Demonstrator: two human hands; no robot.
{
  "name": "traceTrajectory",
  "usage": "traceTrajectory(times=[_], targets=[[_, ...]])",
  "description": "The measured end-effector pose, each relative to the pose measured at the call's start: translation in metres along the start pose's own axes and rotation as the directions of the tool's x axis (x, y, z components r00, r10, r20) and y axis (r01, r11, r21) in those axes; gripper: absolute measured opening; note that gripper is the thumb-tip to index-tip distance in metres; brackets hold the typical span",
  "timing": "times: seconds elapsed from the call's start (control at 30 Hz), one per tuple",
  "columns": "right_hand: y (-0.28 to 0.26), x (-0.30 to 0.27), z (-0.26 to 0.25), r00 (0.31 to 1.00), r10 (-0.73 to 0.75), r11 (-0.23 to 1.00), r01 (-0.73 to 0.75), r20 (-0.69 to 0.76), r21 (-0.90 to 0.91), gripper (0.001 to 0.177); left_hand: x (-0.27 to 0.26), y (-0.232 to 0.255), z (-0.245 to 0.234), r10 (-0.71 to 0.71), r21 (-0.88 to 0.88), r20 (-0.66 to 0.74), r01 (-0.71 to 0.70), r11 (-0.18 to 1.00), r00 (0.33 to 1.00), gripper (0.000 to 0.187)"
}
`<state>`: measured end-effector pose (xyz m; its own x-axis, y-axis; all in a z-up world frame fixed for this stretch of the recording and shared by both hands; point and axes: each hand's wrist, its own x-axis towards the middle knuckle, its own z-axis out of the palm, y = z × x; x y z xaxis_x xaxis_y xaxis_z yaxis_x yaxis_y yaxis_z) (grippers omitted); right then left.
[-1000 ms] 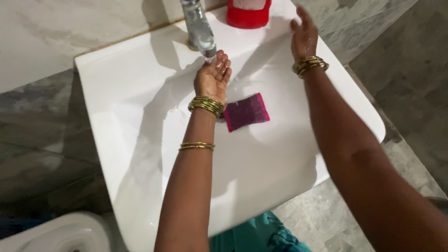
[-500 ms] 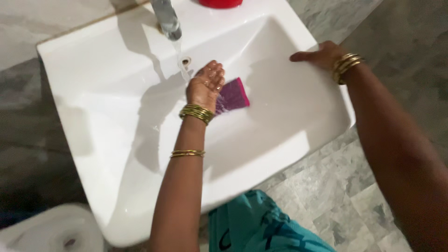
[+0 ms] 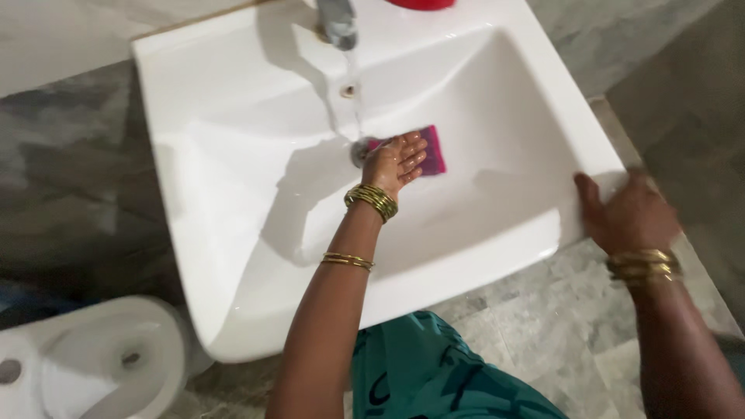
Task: The person scrubs a white bathroom sink using a pink sponge and a red liquid soap bottle. They apply soap, scrub the basin and faucet, rinse the sponge, and wipe the sink surface repeatedly under running water.
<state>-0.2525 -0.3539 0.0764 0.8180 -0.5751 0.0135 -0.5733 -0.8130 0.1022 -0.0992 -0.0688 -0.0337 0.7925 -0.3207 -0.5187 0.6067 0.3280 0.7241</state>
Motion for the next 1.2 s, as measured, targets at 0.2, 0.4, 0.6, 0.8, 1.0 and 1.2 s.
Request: traceTrajectory(times=[0.2, 0.4, 0.6, 0.8, 1.0, 1.2], targets=[[-0.086, 0.023, -0.041, 0.909, -0.361, 0.866, 0.245, 0.208, 0.436, 0.056, -0.019, 0.031, -0.046, 0.087, -0.015, -0.096, -0.089, 0.996, 0.992, 0.036], [-0.302, 0.079, 0.017, 0.58, -0.68, -0.211, -0.741, 0.449, 0.637, 0.032, -0.046, 0.05, -0.103, 0.182, 0.018, -0.236, -0.182, 0.983, 0.955, 0.029], [-0.386, 0.102, 0.06, 0.515, -0.634, -0.586, -0.807, 0.577, 0.077, 0.029, -0.055, 0.063, -0.154, 0.567, 0.441, -0.292, -0.417, 0.795, 0.771, 0.034], [-0.448, 0.043, -0.018, 0.478, -0.838, -0.331, -0.829, 0.263, 0.451, 0.025, -0.032, 0.119, -0.173, 0.855, 0.98, -0.002, -0.167, 0.104, 0.518, 0.041], [-0.487, 0.004, -0.079, 0.346, -0.929, -0.095, -0.564, 0.13, 0.82, 0.03, -0.012, 0.186, -0.191, 0.474, 0.925, -0.114, 0.267, -0.271, 0.873, 0.064], [-0.407, 0.047, -0.026, 0.443, -0.864, -0.194, -0.732, 0.24, 0.653, 0.024, -0.02, 0.223, -0.199, 0.563, 0.902, -0.259, 0.405, -0.15, 0.785, 0.104]])
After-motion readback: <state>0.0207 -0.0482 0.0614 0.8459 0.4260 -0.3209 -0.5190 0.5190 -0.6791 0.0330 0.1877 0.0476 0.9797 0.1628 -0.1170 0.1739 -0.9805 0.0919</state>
